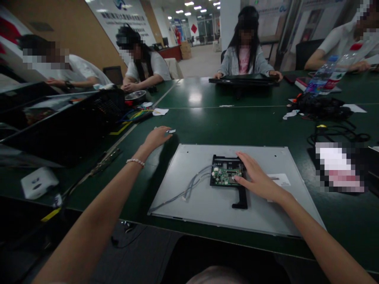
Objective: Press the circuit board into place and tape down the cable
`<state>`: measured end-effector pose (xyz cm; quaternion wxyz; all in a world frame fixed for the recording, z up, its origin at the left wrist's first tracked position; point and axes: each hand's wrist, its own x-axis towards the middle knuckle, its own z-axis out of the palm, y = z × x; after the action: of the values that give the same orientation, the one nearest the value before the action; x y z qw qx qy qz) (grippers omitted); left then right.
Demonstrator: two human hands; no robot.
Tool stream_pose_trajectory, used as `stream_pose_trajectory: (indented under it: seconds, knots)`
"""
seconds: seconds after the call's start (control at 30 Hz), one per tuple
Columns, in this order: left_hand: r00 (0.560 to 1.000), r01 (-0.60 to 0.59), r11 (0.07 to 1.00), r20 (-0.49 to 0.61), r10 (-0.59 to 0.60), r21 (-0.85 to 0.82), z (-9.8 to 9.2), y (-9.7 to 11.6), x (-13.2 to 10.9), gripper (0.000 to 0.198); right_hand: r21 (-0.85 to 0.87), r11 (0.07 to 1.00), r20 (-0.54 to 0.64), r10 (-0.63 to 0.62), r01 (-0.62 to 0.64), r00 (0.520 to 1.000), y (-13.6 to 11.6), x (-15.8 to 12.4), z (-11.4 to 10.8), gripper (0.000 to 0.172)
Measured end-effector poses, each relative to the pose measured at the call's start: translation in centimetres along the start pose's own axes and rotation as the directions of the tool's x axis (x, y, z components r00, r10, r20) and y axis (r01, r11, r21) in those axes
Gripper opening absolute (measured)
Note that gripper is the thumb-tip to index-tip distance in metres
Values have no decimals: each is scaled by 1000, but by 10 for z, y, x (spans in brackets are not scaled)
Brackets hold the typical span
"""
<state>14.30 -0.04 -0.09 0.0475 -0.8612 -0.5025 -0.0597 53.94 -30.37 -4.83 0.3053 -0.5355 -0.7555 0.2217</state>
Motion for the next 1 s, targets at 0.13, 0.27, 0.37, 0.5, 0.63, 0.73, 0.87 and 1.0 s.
stream_pose_trajectory:
  seconds: [0.13, 0.27, 0.37, 0.5, 0.63, 0.73, 0.87, 1.0]
  knots:
    - [990, 122, 992, -81, -119, 37, 6, 11, 16, 40, 50, 999, -7, 14, -14, 1000, -1, -1, -1, 71]
    - [967, 248, 967, -67, -244, 57, 16, 19, 32, 43, 164, 985, -48, 56, -47, 997, 4, 0, -3, 69]
    - [957, 290, 955, -24, -289, 61, 20, 21, 42, 45, 254, 965, -40, 81, -68, 996, 10, 1, -4, 66]
    - [948, 316, 945, -10, -317, 82, 20, 21, 50, 35, 329, 940, -23, 105, -91, 994, 14, 3, -5, 61]
    - [944, 328, 939, -6, -329, 102, 19, 19, 51, 28, 341, 936, -20, 106, -93, 994, 12, 4, -6, 64]
    - [945, 328, 939, -21, -328, 101, 20, 18, 47, 31, 348, 933, -19, 111, -97, 994, 8, 4, -7, 65]
    - [954, 298, 946, -41, -296, 123, 22, 17, 40, 31, 351, 931, -16, 112, -99, 994, 5, 4, -9, 65]
    - [965, 263, 955, -21, -263, 139, 19, 17, 36, 28, 347, 932, -20, 116, -102, 993, 7, 4, -9, 64]
